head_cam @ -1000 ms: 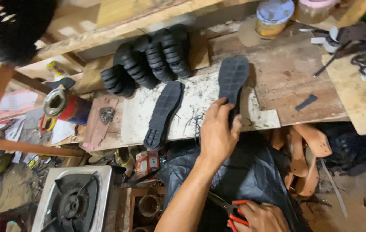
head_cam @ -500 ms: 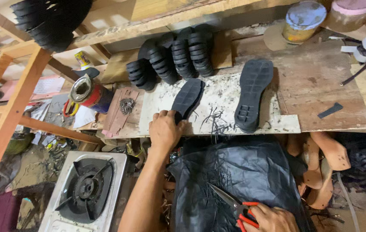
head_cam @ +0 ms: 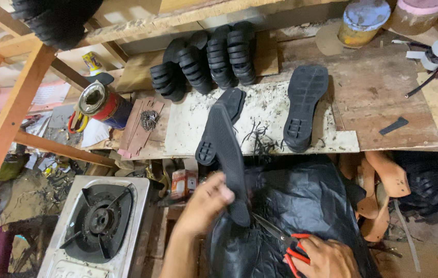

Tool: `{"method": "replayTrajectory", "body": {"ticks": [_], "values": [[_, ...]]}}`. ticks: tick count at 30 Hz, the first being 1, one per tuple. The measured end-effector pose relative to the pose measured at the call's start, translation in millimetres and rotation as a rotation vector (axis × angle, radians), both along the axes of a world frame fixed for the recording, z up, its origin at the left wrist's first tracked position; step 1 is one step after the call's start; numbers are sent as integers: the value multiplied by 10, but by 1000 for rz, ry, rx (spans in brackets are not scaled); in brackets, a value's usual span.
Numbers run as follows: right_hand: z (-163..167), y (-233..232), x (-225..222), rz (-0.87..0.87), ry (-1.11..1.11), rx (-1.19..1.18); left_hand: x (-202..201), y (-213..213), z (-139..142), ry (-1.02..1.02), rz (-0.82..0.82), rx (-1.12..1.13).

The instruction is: The person holds black rubber shoe soles and trims excess material from their edges using red-handled scissors, working one sole at a time over a black plastic sheet. Trimmed clippings accumulate on the workbench as the person rotates each sole to cut along its contour.

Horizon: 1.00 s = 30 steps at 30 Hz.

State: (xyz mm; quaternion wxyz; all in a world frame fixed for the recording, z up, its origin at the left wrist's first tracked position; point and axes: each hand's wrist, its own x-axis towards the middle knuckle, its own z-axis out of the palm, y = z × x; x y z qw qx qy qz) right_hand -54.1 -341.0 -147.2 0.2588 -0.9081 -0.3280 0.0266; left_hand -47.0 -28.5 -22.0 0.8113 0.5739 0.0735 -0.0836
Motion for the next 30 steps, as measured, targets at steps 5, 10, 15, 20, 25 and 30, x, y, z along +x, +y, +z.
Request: {"method": "replayTrajectory", "body": {"ticks": [5, 10, 15, 20, 25, 30], "values": [[154, -22, -16, -106, 193, -12, -350, -409, -405, -13, 92, -206], [66, -197, -60, -296, 714, -70, -574, -394, -483, -99, 303, -358], [-159, -412, -207, -221, 865, 81, -637, -362, -423, -155, 452, -399], [-296, -503, -276, 110, 448, 148, -724, -398, -447, -234, 440, -414], [-245, -479, -356, 38, 606, 83, -777, -451, -486, -225, 445, -390], [-84, -406, -335, -24, 872, 12, -823, -435, -492, -218, 444, -368]]}}
